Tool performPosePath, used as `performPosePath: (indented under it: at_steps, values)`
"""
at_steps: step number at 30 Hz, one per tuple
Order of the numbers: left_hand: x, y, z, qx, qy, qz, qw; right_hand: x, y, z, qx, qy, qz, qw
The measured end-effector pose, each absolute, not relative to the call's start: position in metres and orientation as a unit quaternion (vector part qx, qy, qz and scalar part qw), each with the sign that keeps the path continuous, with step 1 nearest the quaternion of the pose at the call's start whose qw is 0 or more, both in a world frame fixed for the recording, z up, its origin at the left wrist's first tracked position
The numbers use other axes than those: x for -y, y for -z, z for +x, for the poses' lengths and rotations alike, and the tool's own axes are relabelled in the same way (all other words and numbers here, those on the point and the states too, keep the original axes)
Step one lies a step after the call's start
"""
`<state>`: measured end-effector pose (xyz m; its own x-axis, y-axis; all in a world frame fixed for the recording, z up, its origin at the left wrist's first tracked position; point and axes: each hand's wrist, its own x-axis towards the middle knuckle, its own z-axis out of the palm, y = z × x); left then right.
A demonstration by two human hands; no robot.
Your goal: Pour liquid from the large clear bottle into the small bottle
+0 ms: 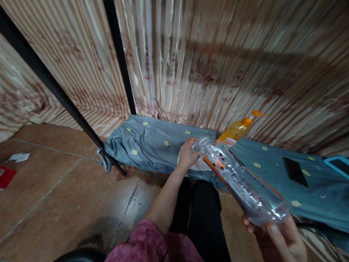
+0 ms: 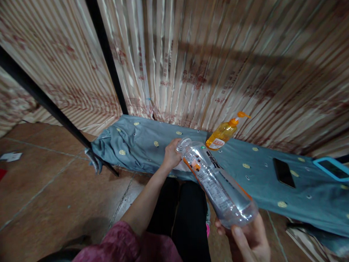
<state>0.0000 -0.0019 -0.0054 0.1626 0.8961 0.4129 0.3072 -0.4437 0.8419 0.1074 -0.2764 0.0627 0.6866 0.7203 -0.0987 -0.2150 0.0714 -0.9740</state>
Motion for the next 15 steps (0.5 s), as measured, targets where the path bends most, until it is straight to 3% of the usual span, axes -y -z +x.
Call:
performPosePath:
  at_steps: [15]
  values:
    - [0.0016, 0.0056, -0.0001, -0.429, -0.482, 0.704, 0.298, 0.2749, -0.0647, 0.1045, 0.209, -0.329, -0.595, 0.703]
